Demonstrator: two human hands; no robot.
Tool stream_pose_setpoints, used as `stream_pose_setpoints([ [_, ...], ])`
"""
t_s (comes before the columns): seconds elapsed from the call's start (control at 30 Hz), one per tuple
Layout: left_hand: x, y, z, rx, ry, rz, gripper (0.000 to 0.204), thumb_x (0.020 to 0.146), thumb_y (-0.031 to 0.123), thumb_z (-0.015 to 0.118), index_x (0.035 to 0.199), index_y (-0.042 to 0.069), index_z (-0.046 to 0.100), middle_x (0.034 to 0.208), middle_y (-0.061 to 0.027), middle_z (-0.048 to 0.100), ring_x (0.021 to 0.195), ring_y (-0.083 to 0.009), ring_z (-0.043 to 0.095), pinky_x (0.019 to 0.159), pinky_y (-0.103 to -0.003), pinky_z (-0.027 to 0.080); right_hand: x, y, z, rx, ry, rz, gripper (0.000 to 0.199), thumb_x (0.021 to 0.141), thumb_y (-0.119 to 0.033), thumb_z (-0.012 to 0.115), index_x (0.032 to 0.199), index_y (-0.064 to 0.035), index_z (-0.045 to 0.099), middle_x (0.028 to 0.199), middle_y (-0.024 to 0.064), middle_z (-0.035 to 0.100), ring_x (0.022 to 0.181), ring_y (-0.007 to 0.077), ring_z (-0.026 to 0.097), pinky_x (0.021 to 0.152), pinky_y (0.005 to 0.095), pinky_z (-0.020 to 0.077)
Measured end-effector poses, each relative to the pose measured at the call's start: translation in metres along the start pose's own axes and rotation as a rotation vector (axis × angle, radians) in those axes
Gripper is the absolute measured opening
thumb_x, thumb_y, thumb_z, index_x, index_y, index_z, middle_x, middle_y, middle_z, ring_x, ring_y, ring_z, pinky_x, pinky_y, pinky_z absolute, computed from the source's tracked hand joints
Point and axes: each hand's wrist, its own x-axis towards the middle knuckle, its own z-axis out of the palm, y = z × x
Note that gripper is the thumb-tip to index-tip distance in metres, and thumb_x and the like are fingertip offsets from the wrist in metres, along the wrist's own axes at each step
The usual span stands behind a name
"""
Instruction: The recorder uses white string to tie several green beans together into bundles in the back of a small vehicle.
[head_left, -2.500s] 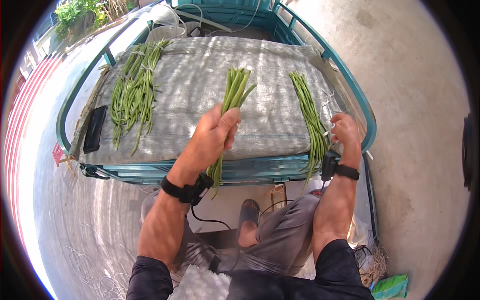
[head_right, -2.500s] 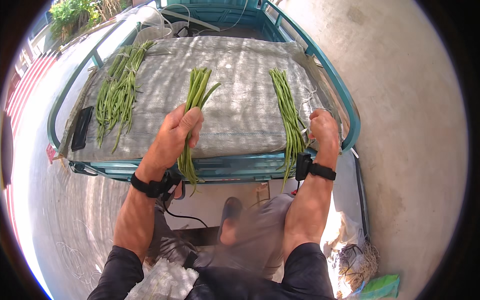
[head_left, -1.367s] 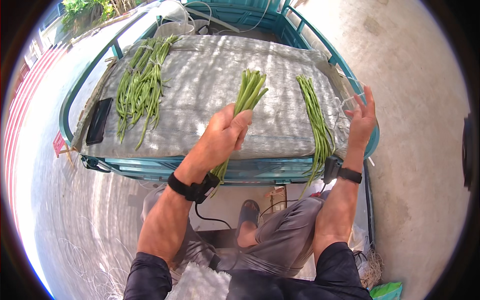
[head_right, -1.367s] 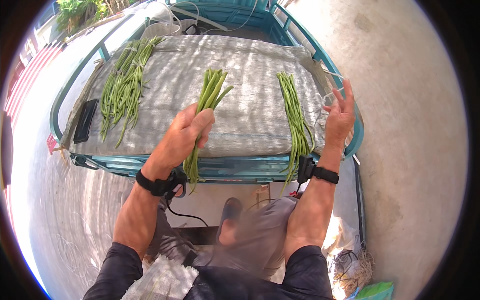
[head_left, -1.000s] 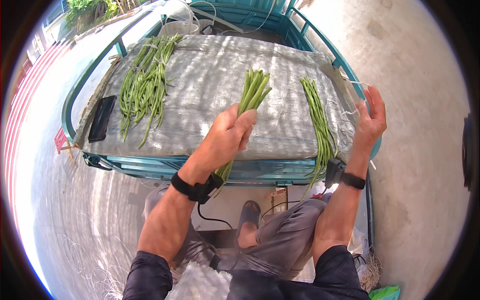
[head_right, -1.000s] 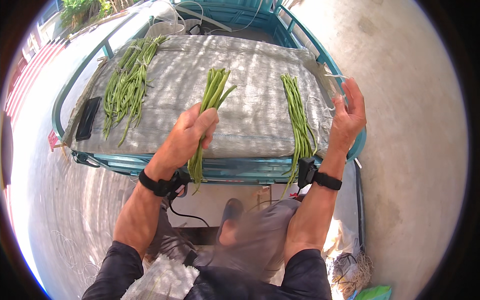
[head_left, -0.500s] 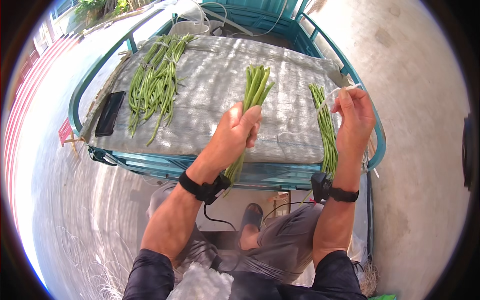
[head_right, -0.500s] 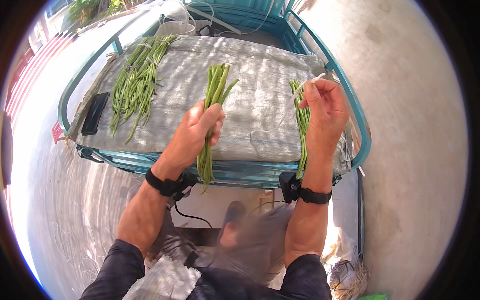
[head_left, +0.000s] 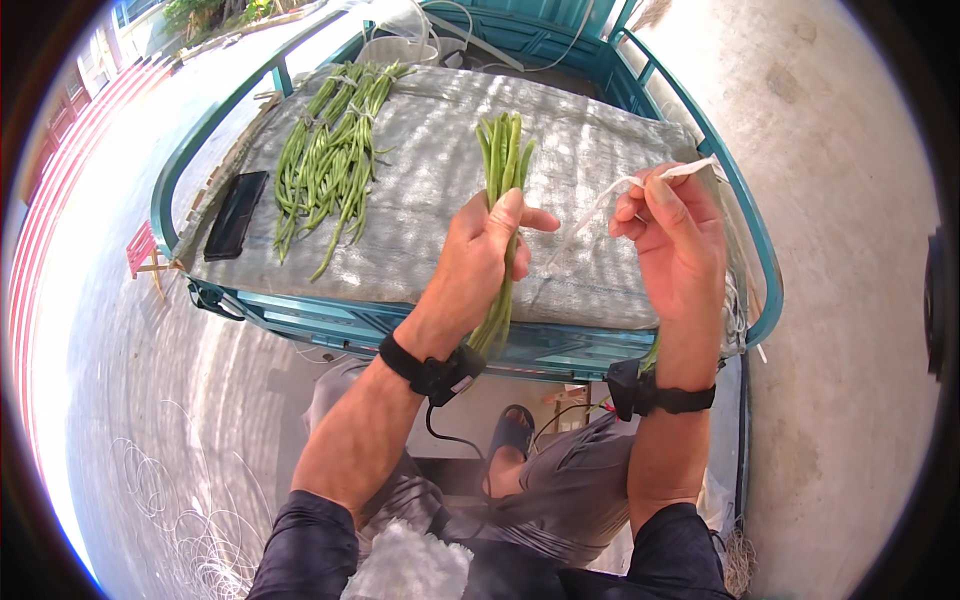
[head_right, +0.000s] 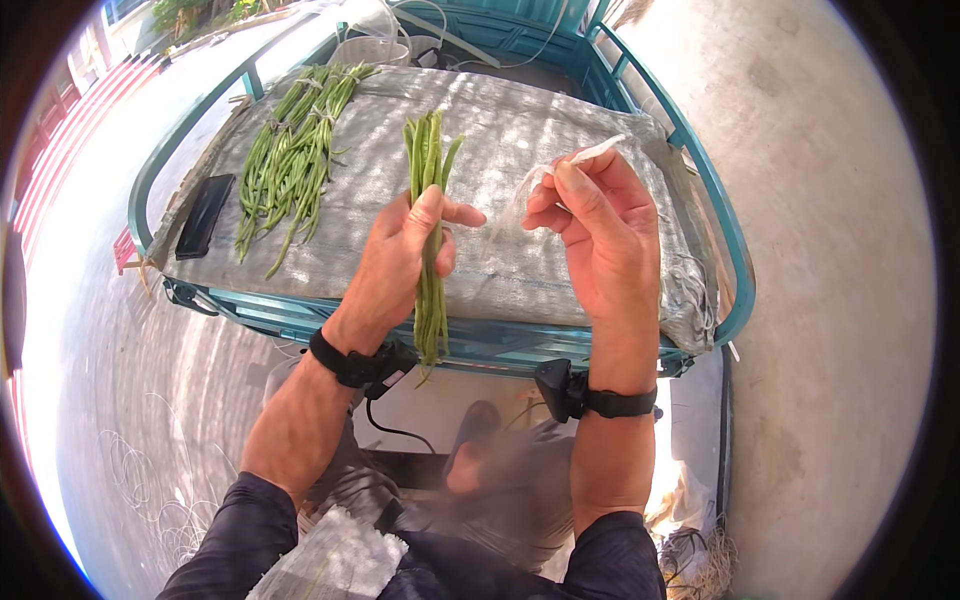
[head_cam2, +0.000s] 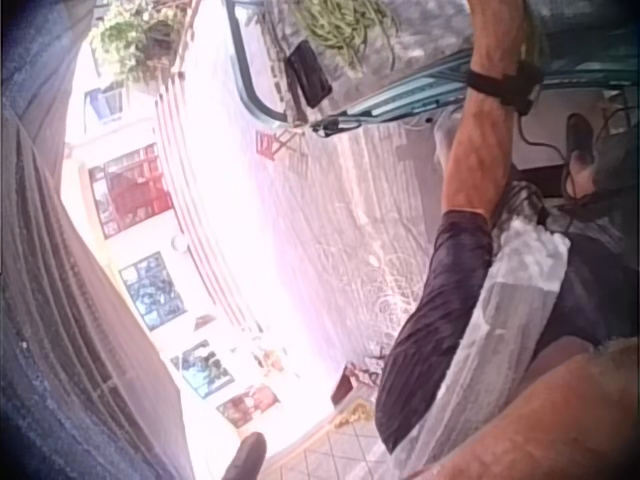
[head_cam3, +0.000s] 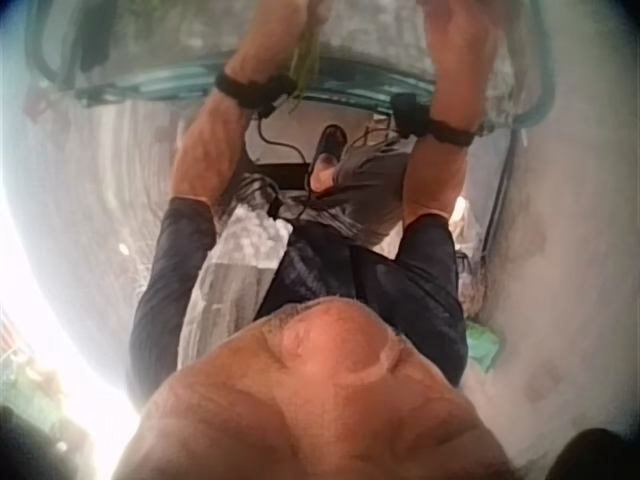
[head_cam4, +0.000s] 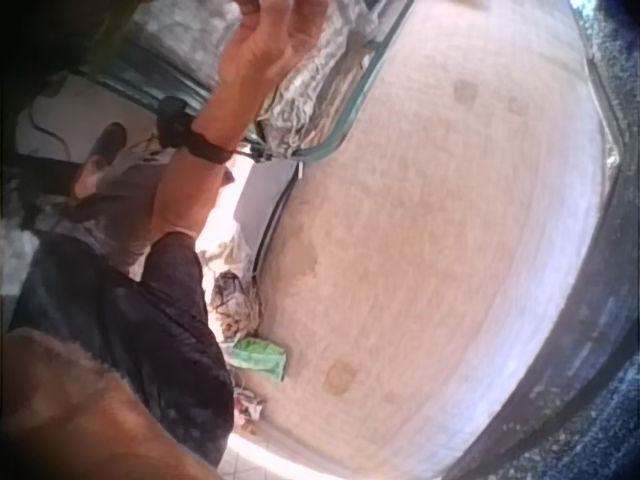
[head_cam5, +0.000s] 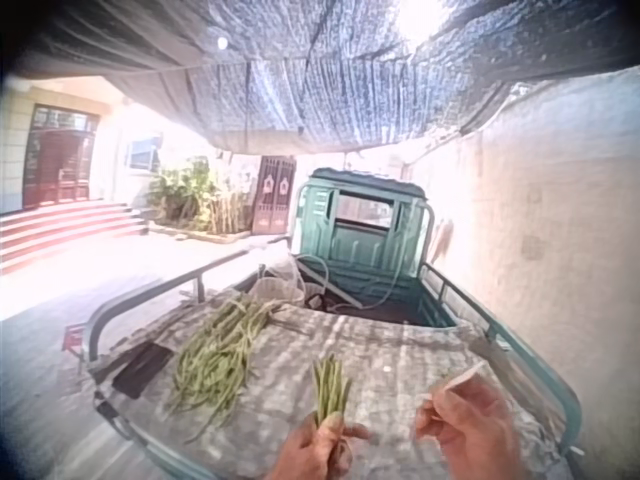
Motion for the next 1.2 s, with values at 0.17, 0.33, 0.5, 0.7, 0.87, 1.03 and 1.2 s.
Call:
stream_pose_setpoints([
  [0.17,-0.005,0.002,0.002,0.02,-0.087,-0.058,0.058,0.112,0.049,0.046,0.107,-0.003,0.071,0.063,0.0008,0.056,0.055,-0.0048,0.048,0.05,-0.022,0.036,0.003,0.004,0.013,0.051,-0.027,-0.002,0.01,0.102,-0.012,0.068,0.106,-0.0027,0.067,0.096,0.0097,0.072,0.086,0.0192,0.074,0.076,0.0357,0.0643],
  [0.33,-0.007,-0.008,0.012,-0.07,-0.194,-0.083,0.061,0.111,0.052,0.046,0.105,-0.002,0.074,0.061,0.0013,0.057,0.052,-0.005,0.049,0.048,-0.022,0.038,0.004,0.004,0.009,0.071,-0.02,-0.005,0.011,0.102,-0.011,0.068,0.107,-0.0022,0.066,0.098,0.0103,0.072,0.087,0.02,0.075,0.078,0.038,0.0653],
  [0.5,-0.008,-0.012,0.011,-0.092,-0.289,-0.105,0.063,0.111,0.054,0.046,0.105,-0.001,0.074,0.064,-0.0008,0.06,0.051,-0.0047,0.05,0.044,-0.022,0.036,0.002,0.003,0.005,0.057,-0.045,-0.007,0.014,0.104,-0.013,0.067,0.111,-0.0022,0.065,0.102,0.0104,0.069,0.091,0.0208,0.073,0.081,0.0383,0.0638],
  [0.7,-0.01,-0.015,0.018,-0.211,-0.27,-0.135,0.052,0.112,0.046,0.048,0.111,-0.002,0.067,0.093,-0.0114,0.073,0.057,-0.0057,0.056,0.049,-0.022,0.046,0.003,0.002,0.006,0.064,-0.058,-0.016,0.014,0.104,-0.013,0.065,0.112,-0.0014,0.065,0.103,0.0111,0.069,0.093,0.022,0.073,0.084,0.0394,0.0638],
  [0.87,-0.011,-0.017,0.016,-0.221,-0.339,-0.136,0.044,0.112,0.044,0.049,0.106,0.002,0.061,0.096,-0.0118,0.073,0.061,-0.008,0.058,0.054,-0.023,0.05,0.004,0.003,0.005,0.103,-0.045,-0.026,0.013,0.103,-0.011,0.066,0.111,-0.0005,0.066,0.101,0.0124,0.071,0.091,0.0234,0.076,0.085,0.0409,0.0647],
  [1.03,-0.011,-0.018,0.018,-0.168,-0.388,-0.103,0.039,0.113,0.041,0.048,0.1,0.005,0.056,0.077,-0.0021,0.059,0.058,-0.0088,0.053,0.052,-0.024,0.043,0.004,0.002,0.001,0.112,-0.058,-0.042,0.013,0.103,-0.01,0.066,0.111,-0.0008,0.066,0.102,0.0131,0.072,0.091,0.0235,0.076,0.083,0.0408,0.0649],
  [1.2,-0.011,-0.011,0.016,0.071,-0.437,-0.042,0.035,0.111,0.036,0.053,0.099,0.004,0.052,0.074,-0.0041,0.056,0.06,-0.011,0.054,0.054,-0.029,0.045,0.003,-0.006,-0.001,-0.013,-0.024,-0.062,0.007,0.102,-0.008,0.066,0.106,-0.002,0.065,0.097,0.0117,0.073,0.084,0.0213,0.076,0.077,0.0377,0.0651],
])
